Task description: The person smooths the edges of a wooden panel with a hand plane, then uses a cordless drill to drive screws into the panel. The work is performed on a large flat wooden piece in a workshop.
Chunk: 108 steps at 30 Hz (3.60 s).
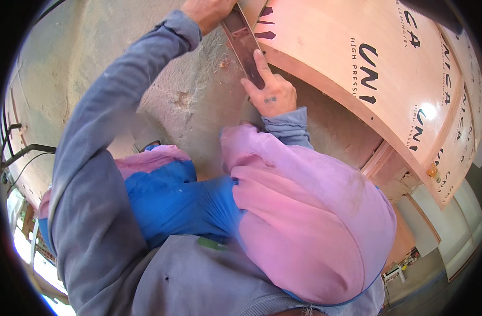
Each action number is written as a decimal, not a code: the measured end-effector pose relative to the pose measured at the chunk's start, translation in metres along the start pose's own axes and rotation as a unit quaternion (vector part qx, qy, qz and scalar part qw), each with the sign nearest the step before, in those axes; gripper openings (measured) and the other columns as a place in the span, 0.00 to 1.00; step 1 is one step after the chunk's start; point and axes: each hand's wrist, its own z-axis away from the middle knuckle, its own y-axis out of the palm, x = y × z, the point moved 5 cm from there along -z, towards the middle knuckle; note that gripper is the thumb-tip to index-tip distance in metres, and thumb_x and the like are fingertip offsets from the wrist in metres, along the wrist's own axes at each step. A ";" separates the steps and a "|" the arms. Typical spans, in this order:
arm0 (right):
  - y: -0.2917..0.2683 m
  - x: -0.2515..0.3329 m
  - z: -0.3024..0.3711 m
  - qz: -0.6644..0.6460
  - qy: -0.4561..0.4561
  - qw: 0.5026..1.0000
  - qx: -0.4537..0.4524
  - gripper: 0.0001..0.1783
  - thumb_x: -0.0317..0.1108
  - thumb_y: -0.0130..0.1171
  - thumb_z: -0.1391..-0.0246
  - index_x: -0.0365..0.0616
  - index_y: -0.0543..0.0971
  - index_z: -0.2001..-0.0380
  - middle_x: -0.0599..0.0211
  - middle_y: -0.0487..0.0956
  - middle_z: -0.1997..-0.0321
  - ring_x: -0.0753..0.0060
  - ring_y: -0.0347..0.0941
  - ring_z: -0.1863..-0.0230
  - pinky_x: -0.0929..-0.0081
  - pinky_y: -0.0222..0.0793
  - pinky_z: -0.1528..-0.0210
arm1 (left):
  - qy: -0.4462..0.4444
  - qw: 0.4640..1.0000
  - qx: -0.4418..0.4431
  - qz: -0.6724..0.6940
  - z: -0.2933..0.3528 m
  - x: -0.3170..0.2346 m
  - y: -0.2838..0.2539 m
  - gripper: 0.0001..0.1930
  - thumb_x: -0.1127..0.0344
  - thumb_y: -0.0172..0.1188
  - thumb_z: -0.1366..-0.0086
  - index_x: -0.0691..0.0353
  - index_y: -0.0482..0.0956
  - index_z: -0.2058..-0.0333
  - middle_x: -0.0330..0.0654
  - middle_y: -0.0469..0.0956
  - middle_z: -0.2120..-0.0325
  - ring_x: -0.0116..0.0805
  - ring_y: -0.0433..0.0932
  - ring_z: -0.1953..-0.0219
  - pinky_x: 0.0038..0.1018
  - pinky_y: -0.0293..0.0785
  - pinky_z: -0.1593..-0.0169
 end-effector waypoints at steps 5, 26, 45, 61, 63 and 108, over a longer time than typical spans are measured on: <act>-0.008 -0.023 0.070 -0.002 0.011 1.000 0.027 0.46 0.47 0.74 0.53 0.74 0.68 0.29 0.57 0.72 0.77 0.44 0.76 0.79 0.50 0.75 0.75 | 0.028 0.995 -0.075 -0.065 0.036 -0.070 0.006 0.19 0.71 0.59 0.42 0.61 0.74 0.50 0.48 0.74 0.47 0.47 0.72 0.38 0.41 0.70 0.37; -0.089 -0.050 0.006 -0.360 0.136 0.923 0.018 0.46 0.28 0.73 0.47 0.32 0.62 0.28 0.54 0.79 0.42 0.76 0.75 0.47 0.78 0.70 0.43 | -0.136 0.985 0.020 0.102 0.093 -0.130 0.038 0.49 0.72 0.64 0.49 0.69 0.53 0.28 0.58 0.40 0.24 0.63 0.47 0.25 0.61 0.55 0.30; 0.001 -0.012 -0.009 -0.159 0.044 0.986 0.010 0.45 0.38 0.73 0.54 0.47 0.70 0.30 0.52 0.76 0.77 0.52 0.76 0.77 0.58 0.74 0.71 | -0.249 0.935 -0.099 0.231 0.012 0.046 0.032 0.26 0.54 0.41 0.23 0.64 0.69 0.35 0.63 0.61 0.32 0.62 0.57 0.28 0.48 0.51 0.26; -0.004 -0.018 0.029 -0.062 -0.053 0.997 -0.008 0.47 0.39 0.73 0.53 0.51 0.68 0.28 0.51 0.74 0.78 0.49 0.75 0.79 0.56 0.75 0.72 | -0.068 0.974 -0.183 0.111 0.019 -0.010 0.013 0.30 0.47 0.55 0.26 0.72 0.72 0.42 0.67 0.72 0.44 0.65 0.75 0.43 0.48 0.73 0.41; -0.007 -0.027 0.067 -0.090 -0.030 0.995 -0.014 0.46 0.39 0.73 0.53 0.50 0.68 0.29 0.51 0.74 0.78 0.49 0.75 0.79 0.55 0.75 0.73 | -0.115 0.979 -0.136 0.096 0.029 -0.041 0.023 0.38 0.38 0.52 0.27 0.73 0.71 0.38 0.67 0.65 0.35 0.63 0.65 0.32 0.46 0.68 0.33; 0.027 -0.076 0.154 -0.116 0.064 0.987 0.091 0.44 0.39 0.75 0.51 0.59 0.70 0.30 0.58 0.72 0.78 0.53 0.73 0.80 0.58 0.73 0.76 | -0.119 0.970 -0.104 0.185 0.055 -0.094 0.004 0.35 0.46 0.57 0.28 0.73 0.69 0.37 0.60 0.62 0.31 0.74 0.59 0.32 0.53 0.61 0.30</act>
